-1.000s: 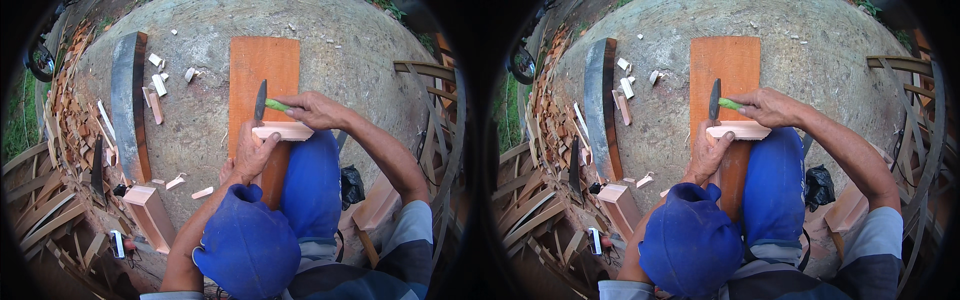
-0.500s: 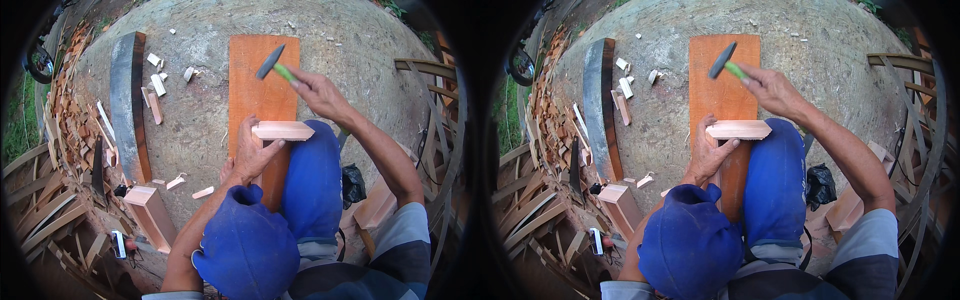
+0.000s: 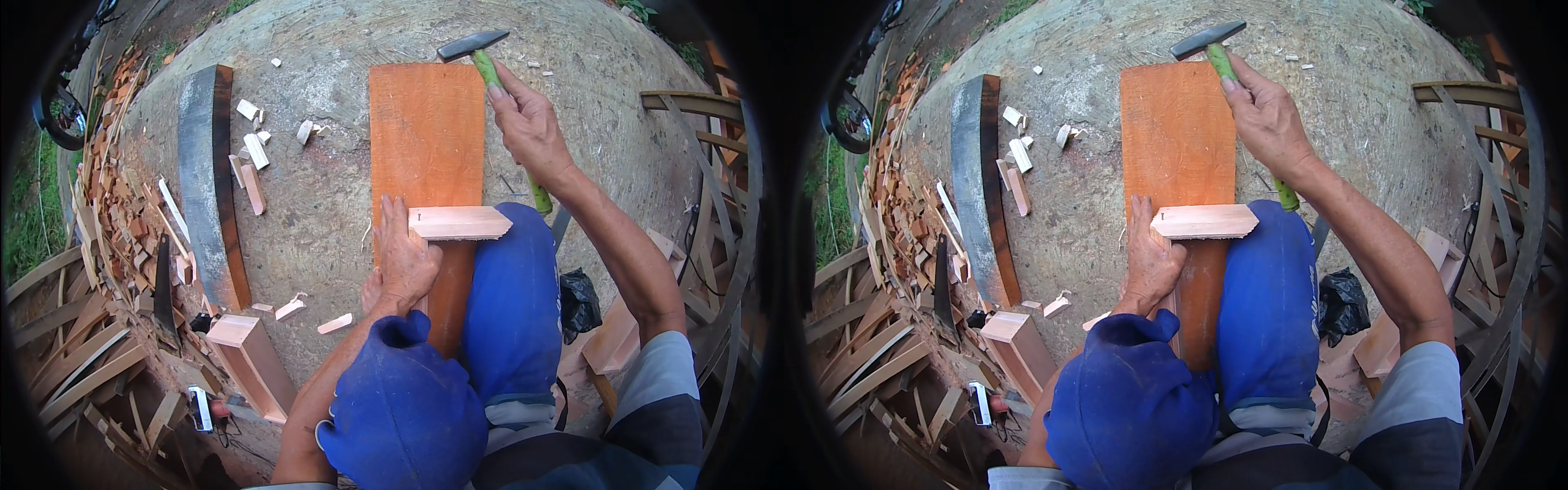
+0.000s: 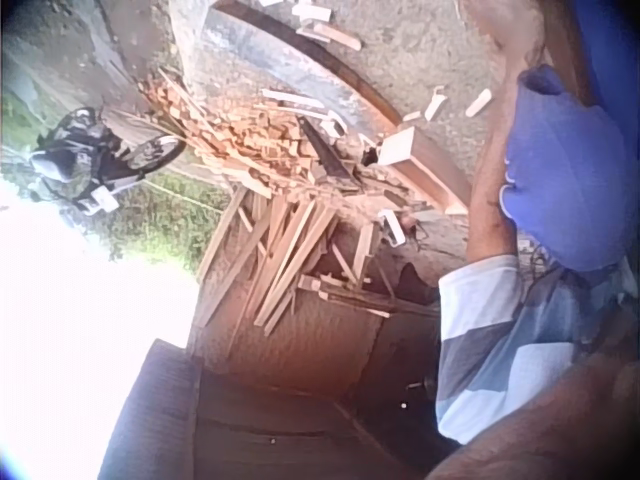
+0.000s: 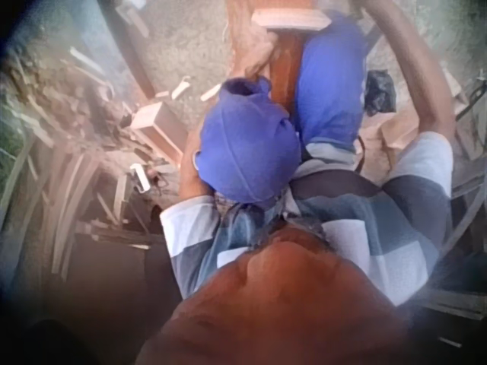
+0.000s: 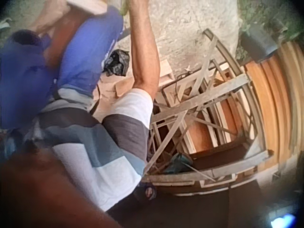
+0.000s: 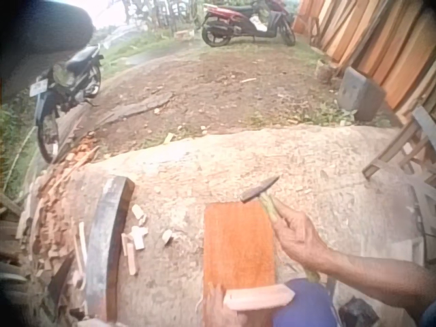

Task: The person assembles a rectangular wooden box by hammering nails into the joints of pre-cut planks. They use a hammer and a metal square to align and secure the pieces, then fit a smaller wooden block into the assembled frame.

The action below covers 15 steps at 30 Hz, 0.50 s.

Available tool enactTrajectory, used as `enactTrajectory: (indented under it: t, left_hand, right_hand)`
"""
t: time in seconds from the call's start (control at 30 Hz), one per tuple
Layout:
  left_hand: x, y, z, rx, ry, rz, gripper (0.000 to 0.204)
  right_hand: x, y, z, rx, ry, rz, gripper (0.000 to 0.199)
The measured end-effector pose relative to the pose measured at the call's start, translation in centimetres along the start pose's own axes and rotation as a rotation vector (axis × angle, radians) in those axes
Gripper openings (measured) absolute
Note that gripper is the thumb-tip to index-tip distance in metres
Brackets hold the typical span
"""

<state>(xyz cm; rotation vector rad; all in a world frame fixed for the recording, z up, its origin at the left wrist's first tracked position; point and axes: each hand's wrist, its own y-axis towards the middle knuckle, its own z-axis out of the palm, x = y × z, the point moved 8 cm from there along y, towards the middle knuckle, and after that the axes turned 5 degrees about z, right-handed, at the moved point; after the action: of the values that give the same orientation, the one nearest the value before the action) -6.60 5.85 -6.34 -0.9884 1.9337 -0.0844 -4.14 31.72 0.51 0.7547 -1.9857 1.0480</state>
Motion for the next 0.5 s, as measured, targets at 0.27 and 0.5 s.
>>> enactTrajectory:
  t: [0.27, 0.5]
  left_hand:
    - [0.1, -0.3, 0.2, 0.032, 0.037, -0.024, 0.096]
    - [0.0, -0.4, 0.2, 0.033, 0.05, 0.005, 0.097]
  right_hand:
    - [-1.9, -0.1, 0.2, -0.01, -0.044, -0.02, 0.049]
    - [-2.0, -0.4, 2.3, 0.171, -0.182, 0.05, 0.047]
